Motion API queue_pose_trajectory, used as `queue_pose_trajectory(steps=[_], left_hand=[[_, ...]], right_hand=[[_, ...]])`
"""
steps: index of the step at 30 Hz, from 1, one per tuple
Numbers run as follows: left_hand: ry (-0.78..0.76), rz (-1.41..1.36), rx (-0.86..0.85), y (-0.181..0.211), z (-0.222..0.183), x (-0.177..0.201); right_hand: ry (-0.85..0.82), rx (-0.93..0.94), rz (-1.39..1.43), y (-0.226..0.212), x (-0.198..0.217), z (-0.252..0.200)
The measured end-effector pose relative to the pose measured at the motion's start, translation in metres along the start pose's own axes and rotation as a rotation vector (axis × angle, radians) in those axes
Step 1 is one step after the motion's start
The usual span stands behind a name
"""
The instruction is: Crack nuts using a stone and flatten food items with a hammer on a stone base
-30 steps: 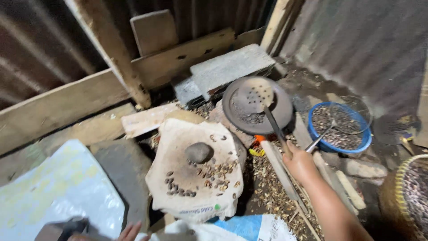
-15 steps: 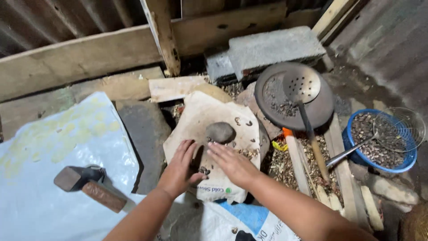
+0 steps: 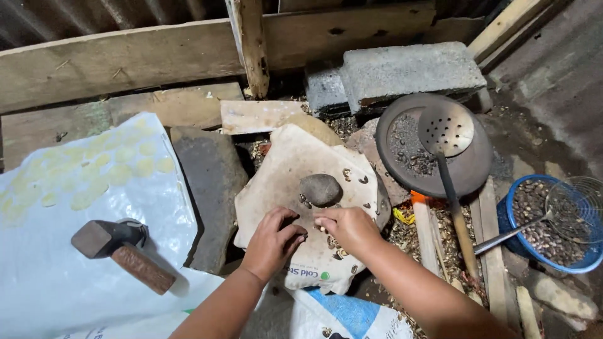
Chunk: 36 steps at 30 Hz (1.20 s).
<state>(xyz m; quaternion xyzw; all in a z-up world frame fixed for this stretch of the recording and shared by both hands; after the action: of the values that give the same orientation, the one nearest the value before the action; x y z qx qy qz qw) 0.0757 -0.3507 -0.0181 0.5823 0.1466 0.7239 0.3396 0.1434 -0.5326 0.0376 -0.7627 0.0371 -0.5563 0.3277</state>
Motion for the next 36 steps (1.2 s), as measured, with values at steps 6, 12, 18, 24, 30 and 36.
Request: queue_pose_trajectory(steps=[6, 12, 18, 24, 30, 36], left_hand=[[0.104, 0.01, 0.012, 0.01, 0.004, 0.007], [0.173, 0.006, 0.114, 0.001, 0.023, 0.009], [0.082, 0.044, 0.142, -0.013, 0.062, -0.02], [0.141, 0.191, 0.179, 0.008, 0.049, 0.004], [0.101, 0.19, 0.23, -0.007, 0.037, 0.007], [0.005, 0.069, 0.243, -0.01, 0.035, 0.011]], right_hand=[[0.09, 0.244, -0.243, -0.009, 0.012, 0.045], [-0.198, 0.212, -0.268, -0.027, 0.016, 0.027], [-0.068, -0.182, -0.061, 0.018, 0.021, -0.001], [-0.109, -0.244, -0.376, 0.024, 0.018, 0.02], [-0.038, 0.063, -0.226, -0.02, 0.003, 0.023], [-0.173, -0.173, -0.015, -0.03, 0.028, 0.036]])
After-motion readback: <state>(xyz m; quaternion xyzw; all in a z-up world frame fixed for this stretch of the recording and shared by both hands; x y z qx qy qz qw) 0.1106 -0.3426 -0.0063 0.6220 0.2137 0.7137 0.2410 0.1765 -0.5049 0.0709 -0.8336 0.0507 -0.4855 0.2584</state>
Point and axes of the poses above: each hand's wrist, its own z-axis towards the middle knuckle, its own x-axis out of the back of the hand, y = z × x, the point moved 6 cm from there along z, towards the middle knuckle, and after that the axes turned 3 degrees about -z, right-handed, at the moved point
